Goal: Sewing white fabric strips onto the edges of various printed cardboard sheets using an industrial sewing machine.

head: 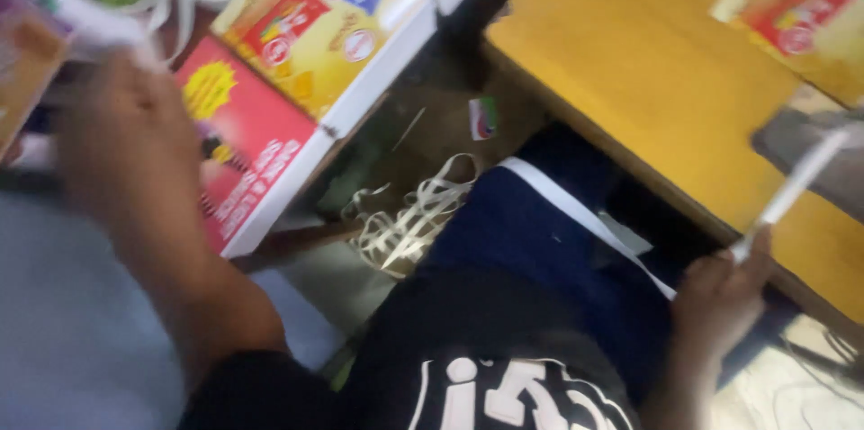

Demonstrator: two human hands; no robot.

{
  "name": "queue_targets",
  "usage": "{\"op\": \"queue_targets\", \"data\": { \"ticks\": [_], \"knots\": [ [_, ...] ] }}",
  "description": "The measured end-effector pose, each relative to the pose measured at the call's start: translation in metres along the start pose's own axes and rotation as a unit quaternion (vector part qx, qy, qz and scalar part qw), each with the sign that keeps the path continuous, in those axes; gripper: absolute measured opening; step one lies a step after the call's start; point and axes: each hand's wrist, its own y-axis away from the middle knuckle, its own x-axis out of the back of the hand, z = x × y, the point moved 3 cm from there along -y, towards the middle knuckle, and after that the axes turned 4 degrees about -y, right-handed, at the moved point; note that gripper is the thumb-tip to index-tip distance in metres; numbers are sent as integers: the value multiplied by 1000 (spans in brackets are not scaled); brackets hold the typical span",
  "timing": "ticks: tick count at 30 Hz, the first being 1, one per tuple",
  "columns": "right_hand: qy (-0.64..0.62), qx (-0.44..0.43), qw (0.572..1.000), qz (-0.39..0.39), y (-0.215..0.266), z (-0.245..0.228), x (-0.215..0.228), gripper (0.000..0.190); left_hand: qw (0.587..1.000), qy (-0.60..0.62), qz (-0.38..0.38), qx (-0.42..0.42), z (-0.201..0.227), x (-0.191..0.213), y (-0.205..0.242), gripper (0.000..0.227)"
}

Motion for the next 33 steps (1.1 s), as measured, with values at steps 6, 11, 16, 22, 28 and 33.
{"op": "queue_targets", "data": {
  "ticks": [6, 11, 16, 22, 28, 33],
  "knots": [
    [261, 135, 956, 18, 7, 29, -11, 11, 919, 273, 242, -151, 164, 56, -61, 17],
    [-46, -310, 946, -87, -16, -10, 7, 62, 823, 405, -265, -296, 431, 30, -45, 40],
    [-72, -301, 948, -74, -18, -11, 19, 58, 780, 424, -305, -345, 628, -12, 42, 21],
    [-171, -288, 941, -46, -10, 14, 7, 54, 764, 466, -222, -387, 587, 21, 37, 51],
    [-287, -216, 933, -14, -1, 26, -3, 54, 675, 383, -154, -611, 484, 3, 27, 112],
    [-322, -201, 925, 6, -1, 24, -7, 53, 672, 327, -147, -647, 466, -32, 72, 102]
  ]
}}
